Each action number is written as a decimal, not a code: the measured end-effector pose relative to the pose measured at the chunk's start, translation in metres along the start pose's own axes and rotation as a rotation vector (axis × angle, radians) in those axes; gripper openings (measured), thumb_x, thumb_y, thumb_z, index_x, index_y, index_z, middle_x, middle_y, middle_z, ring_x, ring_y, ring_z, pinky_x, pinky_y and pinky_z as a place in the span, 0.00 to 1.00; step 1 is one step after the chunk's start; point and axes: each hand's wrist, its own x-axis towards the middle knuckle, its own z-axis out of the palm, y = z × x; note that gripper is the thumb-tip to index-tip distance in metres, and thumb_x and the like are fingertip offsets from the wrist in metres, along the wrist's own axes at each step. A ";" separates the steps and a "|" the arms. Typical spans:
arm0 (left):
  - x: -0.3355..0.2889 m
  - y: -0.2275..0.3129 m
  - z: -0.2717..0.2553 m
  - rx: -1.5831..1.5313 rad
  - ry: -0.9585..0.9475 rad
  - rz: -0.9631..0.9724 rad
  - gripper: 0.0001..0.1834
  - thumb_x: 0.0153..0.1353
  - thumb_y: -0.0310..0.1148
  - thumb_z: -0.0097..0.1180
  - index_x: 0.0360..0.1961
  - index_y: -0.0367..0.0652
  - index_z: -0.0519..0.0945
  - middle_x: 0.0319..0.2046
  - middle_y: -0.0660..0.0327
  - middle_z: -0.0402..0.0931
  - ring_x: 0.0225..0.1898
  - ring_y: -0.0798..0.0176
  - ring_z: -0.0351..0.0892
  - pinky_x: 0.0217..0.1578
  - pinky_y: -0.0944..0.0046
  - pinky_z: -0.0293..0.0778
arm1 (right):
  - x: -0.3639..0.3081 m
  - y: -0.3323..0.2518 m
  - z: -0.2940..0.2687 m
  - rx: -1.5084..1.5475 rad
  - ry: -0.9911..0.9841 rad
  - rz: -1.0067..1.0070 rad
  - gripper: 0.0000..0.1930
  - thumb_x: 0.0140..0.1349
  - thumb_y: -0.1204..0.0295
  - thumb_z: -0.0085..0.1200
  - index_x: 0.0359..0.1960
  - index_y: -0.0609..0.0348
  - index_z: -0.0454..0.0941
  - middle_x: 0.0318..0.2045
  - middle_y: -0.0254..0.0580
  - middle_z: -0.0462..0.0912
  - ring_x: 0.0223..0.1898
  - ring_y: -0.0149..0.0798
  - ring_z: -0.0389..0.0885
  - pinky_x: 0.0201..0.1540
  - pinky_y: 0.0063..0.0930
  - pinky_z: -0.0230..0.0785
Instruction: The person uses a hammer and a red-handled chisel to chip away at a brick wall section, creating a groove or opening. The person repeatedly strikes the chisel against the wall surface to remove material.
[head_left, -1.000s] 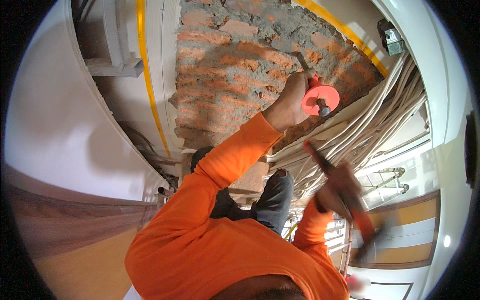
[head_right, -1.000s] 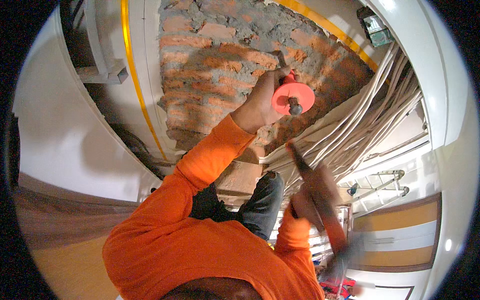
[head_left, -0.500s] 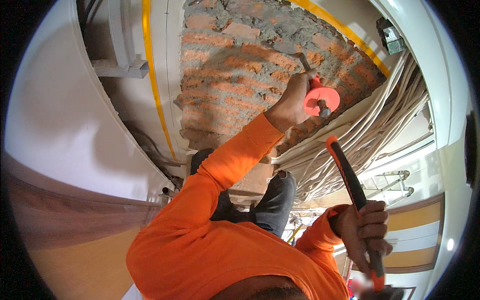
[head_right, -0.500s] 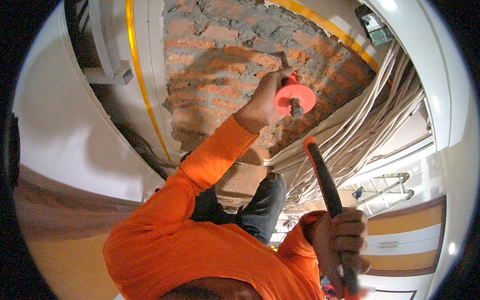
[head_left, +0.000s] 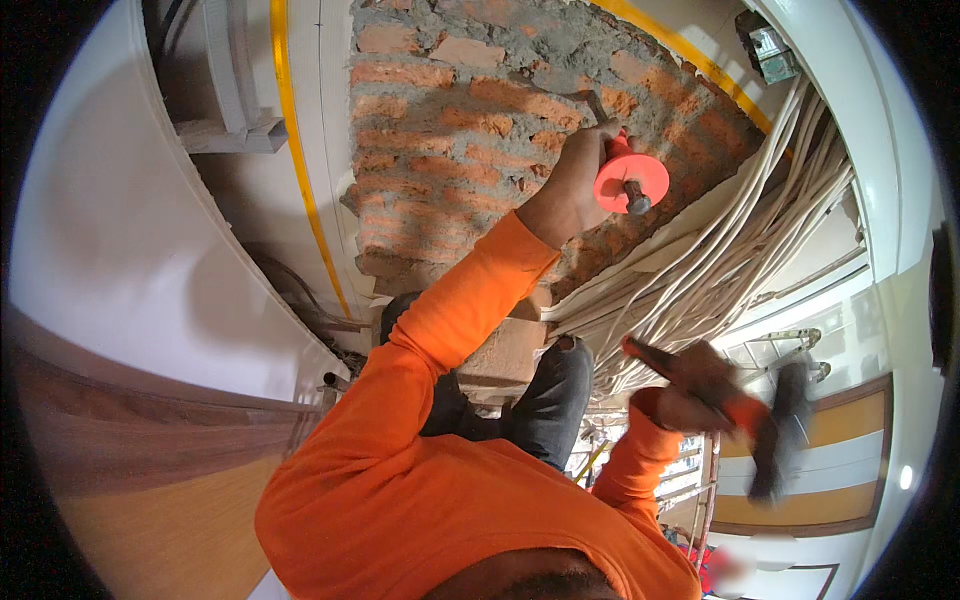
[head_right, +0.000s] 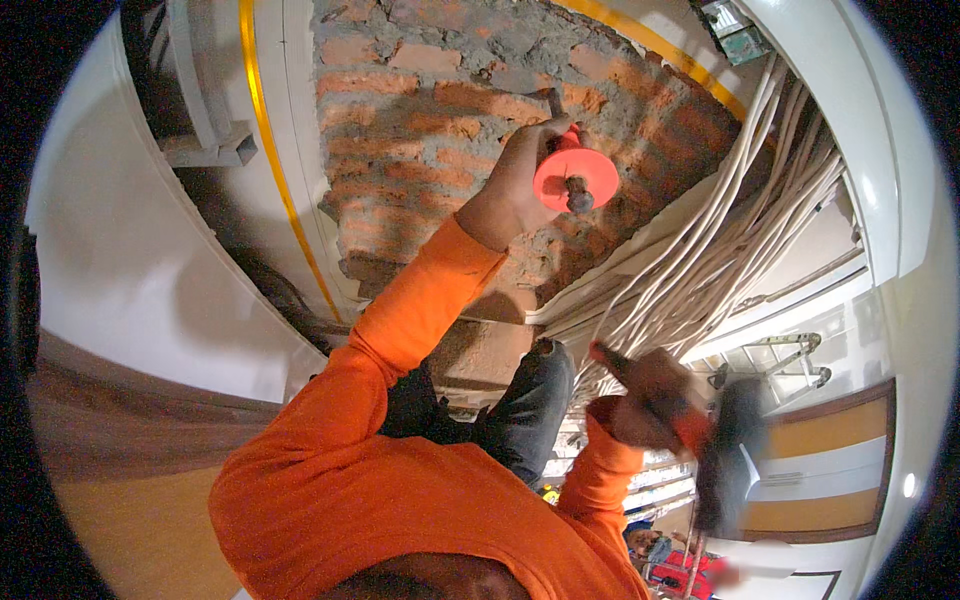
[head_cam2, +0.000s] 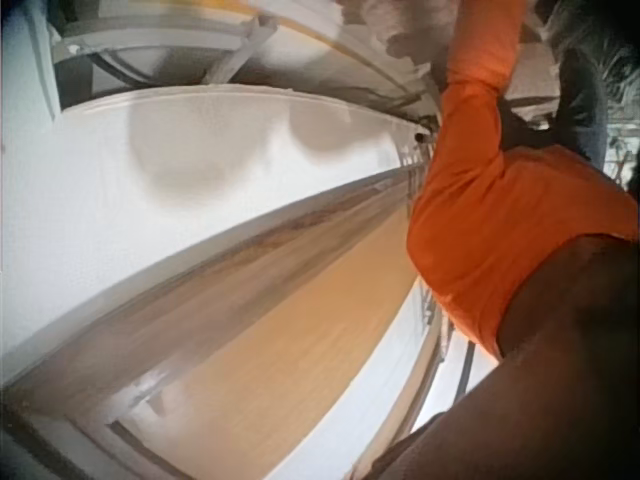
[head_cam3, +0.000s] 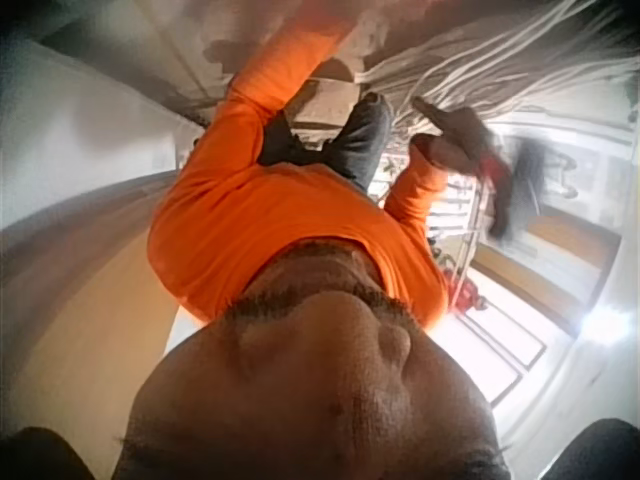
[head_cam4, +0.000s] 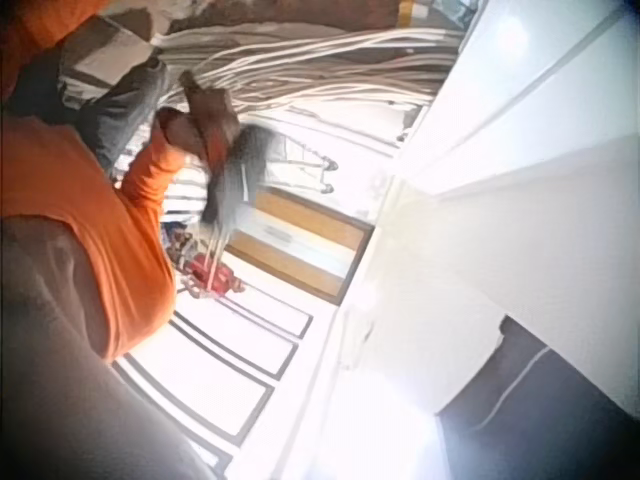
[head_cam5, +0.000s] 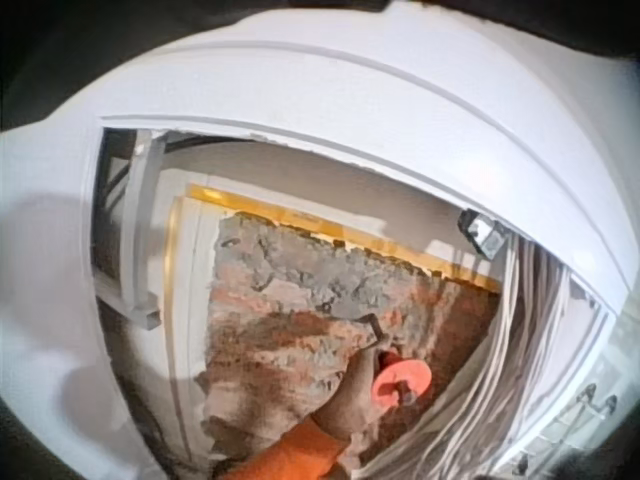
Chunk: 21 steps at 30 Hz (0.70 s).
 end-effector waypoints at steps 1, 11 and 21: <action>0.000 0.001 -0.002 -0.035 0.020 -0.011 0.09 0.66 0.35 0.47 0.32 0.43 0.74 0.27 0.64 0.73 0.31 0.67 0.74 0.35 0.66 0.72 | 0.020 -0.034 0.027 0.101 0.074 -0.180 0.35 0.54 0.27 0.37 0.19 0.50 0.66 0.11 0.33 0.64 0.11 0.33 0.60 0.16 0.30 0.52; 0.002 0.005 0.006 0.026 0.068 -0.001 0.07 0.59 0.33 0.47 0.24 0.50 0.69 0.20 0.65 0.66 0.22 0.66 0.70 0.23 0.63 0.69 | -0.030 0.087 0.029 -0.452 -0.225 0.340 0.31 0.58 0.34 0.37 0.32 0.52 0.72 0.13 0.34 0.66 0.13 0.32 0.63 0.19 0.31 0.60; -0.001 0.005 -0.003 0.032 0.082 0.007 0.13 0.66 0.41 0.48 0.33 0.42 0.75 0.28 0.62 0.75 0.30 0.64 0.75 0.31 0.65 0.73 | 0.032 -0.025 0.071 0.218 -0.133 -0.352 0.26 0.62 0.48 0.50 0.16 0.54 0.61 0.10 0.31 0.63 0.09 0.28 0.61 0.13 0.24 0.61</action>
